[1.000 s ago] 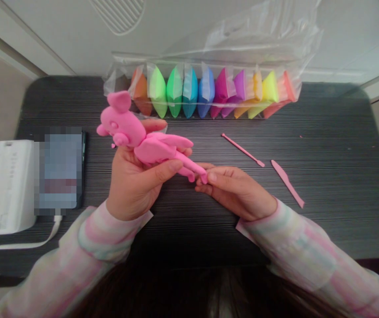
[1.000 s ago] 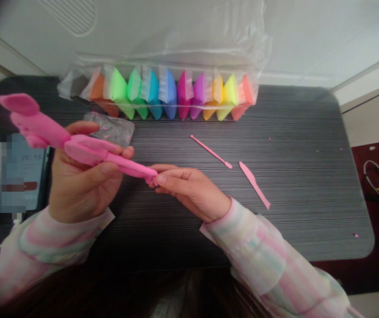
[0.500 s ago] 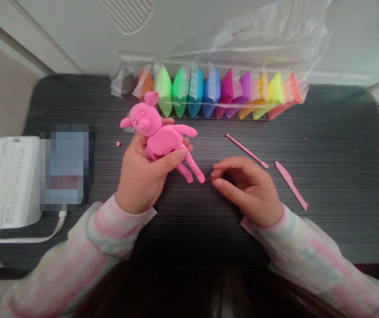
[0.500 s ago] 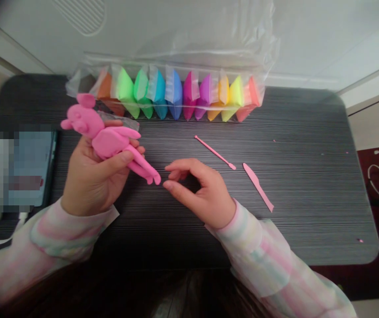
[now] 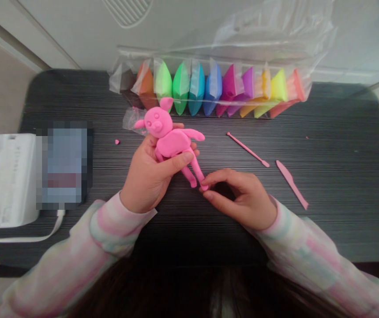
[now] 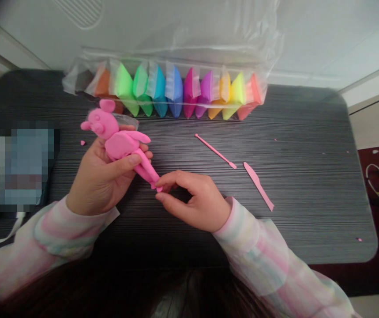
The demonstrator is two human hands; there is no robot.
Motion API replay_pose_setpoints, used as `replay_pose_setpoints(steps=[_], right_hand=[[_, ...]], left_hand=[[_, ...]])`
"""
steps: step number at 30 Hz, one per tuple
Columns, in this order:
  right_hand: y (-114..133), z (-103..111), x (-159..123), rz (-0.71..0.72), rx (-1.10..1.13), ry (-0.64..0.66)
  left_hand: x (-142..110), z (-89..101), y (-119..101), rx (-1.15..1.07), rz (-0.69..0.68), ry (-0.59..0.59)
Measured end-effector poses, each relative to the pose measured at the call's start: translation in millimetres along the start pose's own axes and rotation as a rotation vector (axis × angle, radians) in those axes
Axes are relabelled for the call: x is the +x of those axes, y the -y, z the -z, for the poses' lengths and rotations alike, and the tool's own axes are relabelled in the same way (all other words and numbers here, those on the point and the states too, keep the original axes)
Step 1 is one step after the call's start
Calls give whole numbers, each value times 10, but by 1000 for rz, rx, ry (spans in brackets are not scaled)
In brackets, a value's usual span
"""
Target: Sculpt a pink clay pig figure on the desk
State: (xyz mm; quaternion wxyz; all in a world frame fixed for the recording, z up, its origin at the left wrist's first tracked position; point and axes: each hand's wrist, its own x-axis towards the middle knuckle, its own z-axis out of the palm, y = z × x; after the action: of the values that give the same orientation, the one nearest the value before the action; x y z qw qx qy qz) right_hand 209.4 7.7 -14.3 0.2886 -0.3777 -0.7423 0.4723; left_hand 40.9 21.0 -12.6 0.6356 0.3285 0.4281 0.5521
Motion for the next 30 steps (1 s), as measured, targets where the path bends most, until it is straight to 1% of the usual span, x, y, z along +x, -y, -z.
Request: replay_pose_setpoints(steps=[5,19,24,28,30], right_hand=[[-1,-3,2,-17,-16,-8],[-9,4,-10,-32,41,15],[-15,11,-13,-2,72,22],[-41,-21,-33,-8,144,-14],[-58,-45,-40,-5,141,-48]], left_hand=[[-4,-10,-5,-7,11,-13],[-7,18,-5,-31,14,16],[-8,16,-9,-38,23,17],[-13,6,-10,-36,3,-14],[-17,6,-6,-33,-16,-25]])
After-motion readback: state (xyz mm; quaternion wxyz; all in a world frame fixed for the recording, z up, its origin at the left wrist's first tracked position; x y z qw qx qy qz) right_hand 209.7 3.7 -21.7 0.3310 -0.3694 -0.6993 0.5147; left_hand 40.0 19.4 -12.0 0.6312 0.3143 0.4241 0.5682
